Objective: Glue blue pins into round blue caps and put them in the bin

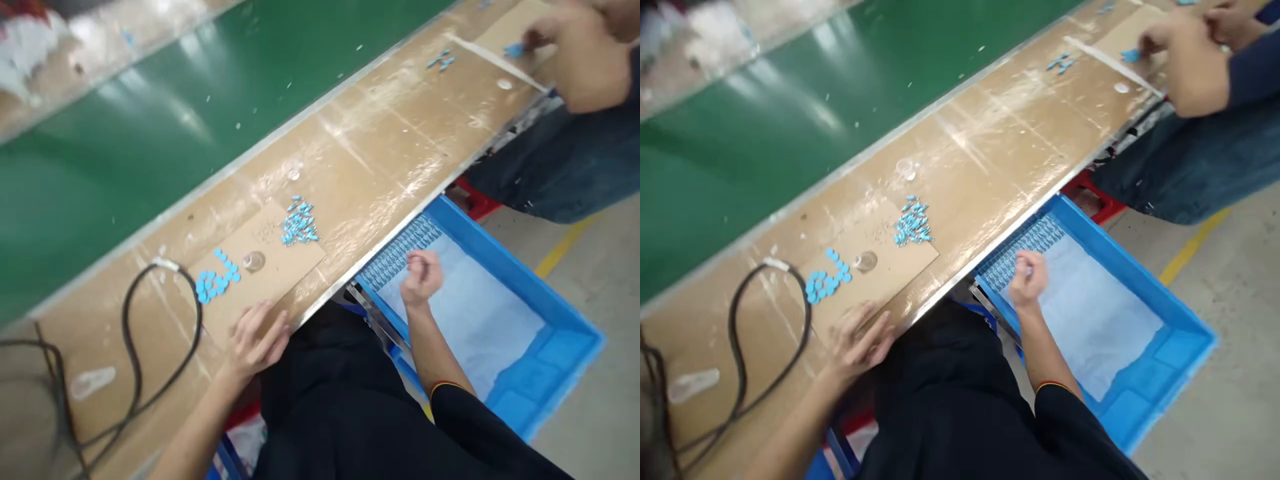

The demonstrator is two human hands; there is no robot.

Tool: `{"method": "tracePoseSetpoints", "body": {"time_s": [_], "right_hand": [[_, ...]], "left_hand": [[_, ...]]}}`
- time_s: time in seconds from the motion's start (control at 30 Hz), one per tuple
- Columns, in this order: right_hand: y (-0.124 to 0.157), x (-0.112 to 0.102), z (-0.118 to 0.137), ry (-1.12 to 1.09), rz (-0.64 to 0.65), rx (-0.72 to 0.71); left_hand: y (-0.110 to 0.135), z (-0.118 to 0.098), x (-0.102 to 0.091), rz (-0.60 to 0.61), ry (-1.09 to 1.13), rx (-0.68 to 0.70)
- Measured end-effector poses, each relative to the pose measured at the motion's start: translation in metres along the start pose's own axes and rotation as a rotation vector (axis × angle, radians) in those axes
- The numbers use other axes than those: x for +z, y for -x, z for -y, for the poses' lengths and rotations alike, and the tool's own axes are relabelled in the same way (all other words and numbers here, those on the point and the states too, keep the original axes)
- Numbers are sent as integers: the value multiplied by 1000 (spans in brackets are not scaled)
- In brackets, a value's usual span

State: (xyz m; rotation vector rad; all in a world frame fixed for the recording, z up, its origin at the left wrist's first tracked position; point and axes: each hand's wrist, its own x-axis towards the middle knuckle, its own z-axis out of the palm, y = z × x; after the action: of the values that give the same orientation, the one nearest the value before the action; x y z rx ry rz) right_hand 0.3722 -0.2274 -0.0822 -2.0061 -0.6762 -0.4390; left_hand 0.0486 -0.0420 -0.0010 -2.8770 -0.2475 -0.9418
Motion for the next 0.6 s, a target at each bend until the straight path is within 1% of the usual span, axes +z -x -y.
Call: {"method": "tracePoseSetpoints", "body": {"time_s": [0.03, 0.07, 0.1, 0.13, 0.17, 0.2, 0.27, 0.3, 0.33, 0.4, 0.47, 0.53, 0.6], "right_hand": [[3, 12, 18, -53, 33, -67], [1, 24, 35, -93, 58, -131], [-5, 36, 50, -116, 82, -176], [-15, 47, 63, -137, 134, -231], [-24, 57, 74, -155, 279, -318], [-34, 64, 83, -142, 411, -360], [-46, 73, 96, -72, 625, -378], [-48, 75, 101, -41, 688, -375], [-49, 76, 104, -20, 722, -371], [-46, 74, 108, -5, 726, -373], [-45, 72, 110, -1, 697, -367], [-48, 69, 110, 2, 677, -364], [-52, 65, 110, -4, 672, -367]], "left_hand": [[-3, 10, -2, 2, -28, -90], [-7, 20, -3, 37, -56, -178], [-12, 30, -3, 95, -77, -261], [-16, 39, -3, 170, -89, -338], [-20, 48, -3, 247, -87, -399], [-22, 54, -1, 327, -69, -451], [-21, 63, 2, 439, -22, -536], [-19, 66, 3, 474, -5, -570], [-16, 67, 5, 489, 2, -592], [-12, 70, 8, 478, 11, -585], [-14, 71, 9, 425, 0, -535], [-21, 71, 9, 359, -32, -461], [-31, 67, 6, 339, -65, -387]]}}
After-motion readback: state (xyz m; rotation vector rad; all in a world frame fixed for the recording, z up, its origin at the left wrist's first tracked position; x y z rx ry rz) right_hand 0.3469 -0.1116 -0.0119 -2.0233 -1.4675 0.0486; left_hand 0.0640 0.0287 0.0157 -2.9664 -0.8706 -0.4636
